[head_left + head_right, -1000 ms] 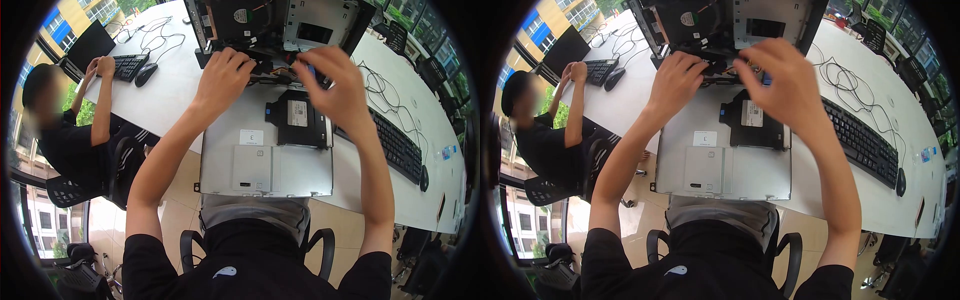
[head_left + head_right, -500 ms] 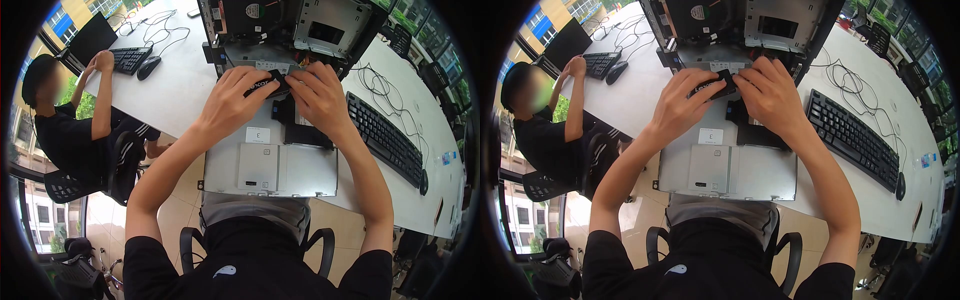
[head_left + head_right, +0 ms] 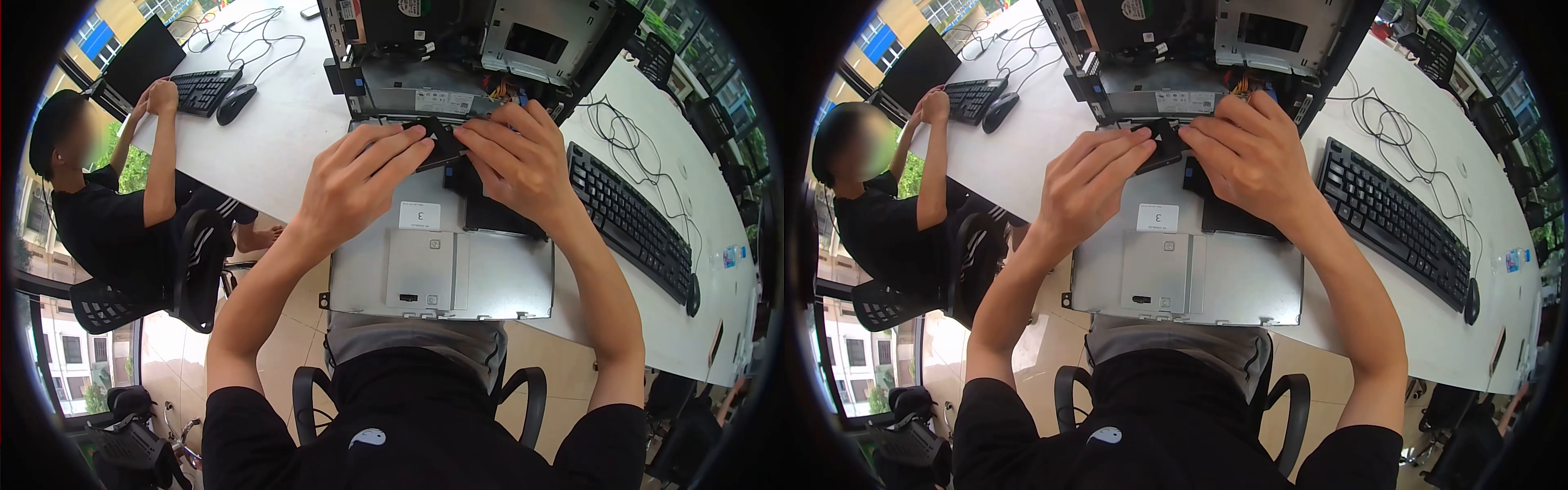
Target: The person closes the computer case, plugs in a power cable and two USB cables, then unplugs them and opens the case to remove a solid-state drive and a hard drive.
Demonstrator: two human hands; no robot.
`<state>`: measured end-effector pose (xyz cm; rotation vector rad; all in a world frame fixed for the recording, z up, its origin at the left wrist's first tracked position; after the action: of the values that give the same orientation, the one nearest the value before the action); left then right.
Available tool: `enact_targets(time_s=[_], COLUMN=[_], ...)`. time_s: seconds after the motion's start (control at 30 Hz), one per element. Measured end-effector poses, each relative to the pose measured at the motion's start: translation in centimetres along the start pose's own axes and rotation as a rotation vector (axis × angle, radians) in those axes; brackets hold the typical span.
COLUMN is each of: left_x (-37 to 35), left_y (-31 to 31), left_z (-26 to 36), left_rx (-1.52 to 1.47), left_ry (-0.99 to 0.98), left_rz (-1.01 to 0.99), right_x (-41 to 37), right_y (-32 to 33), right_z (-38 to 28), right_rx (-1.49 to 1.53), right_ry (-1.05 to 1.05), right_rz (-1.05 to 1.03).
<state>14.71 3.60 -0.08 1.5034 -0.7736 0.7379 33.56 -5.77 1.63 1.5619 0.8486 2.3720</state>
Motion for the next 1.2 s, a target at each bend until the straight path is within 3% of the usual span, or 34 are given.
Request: enact_targets(time_s=[0.2, 0.27, 0.37, 0.4, 0.63, 0.77, 0.9, 1.2], left_x=[-0.1, -1.1, -3.1, -3.5, -3.5, -4.5, -4.6, -4.0], left_y=[0.5, 1.7, 4.4, 4.9, 3.2, 2.6, 1.9, 0.2], left_z=[0.1, -1.4, -3.4, -3.4, -0.9, -0.9, -1.2, -2.0], left_rx=[-0.023, 0.04, 0.116, 0.141, -0.016, -0.047, -0.046, -0.1], left_ry=[0.009, 0.009, 0.154, 0.2, 0.093, 0.108, 0.125, 0.2], left_rz=[0.021, 0.117, 0.25, 0.266, 0.028, -0.119, -0.232, -0.414], right_x=[0.2, -0.7, -1.6, -1.3, 1.2, 1.1, 1.6, 1.1], right_y=[0.4, 0.8, 3.6, 3.1, 0.3, 1.6, 2.8, 4.1], right_z=[0.6, 2.7, 6.9, 6.4, 0.5, 1.9, 2.7, 4.0], right_rx=[-0.002, -0.022, -0.039, 0.006, 0.182, 0.162, 0.195, 0.157], right_ry=[-0.012, -0.048, -0.451, -0.426, -0.371, -0.283, -0.365, -0.412], right_rz=[0.026, 0.067, 0.103, 0.076, -0.202, -0.082, -0.042, -0.145])
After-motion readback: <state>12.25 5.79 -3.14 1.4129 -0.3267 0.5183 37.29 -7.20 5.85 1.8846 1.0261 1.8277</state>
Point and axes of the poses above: each hand's wrist, its own x-axis towards the middle knuckle, its own y-axis out of the back of the hand, z = x × y, the point moved 4 cm from there along x, towards the middle knuckle, and after that the axes turned 3 degrees about -x, right-handed, at the moved point
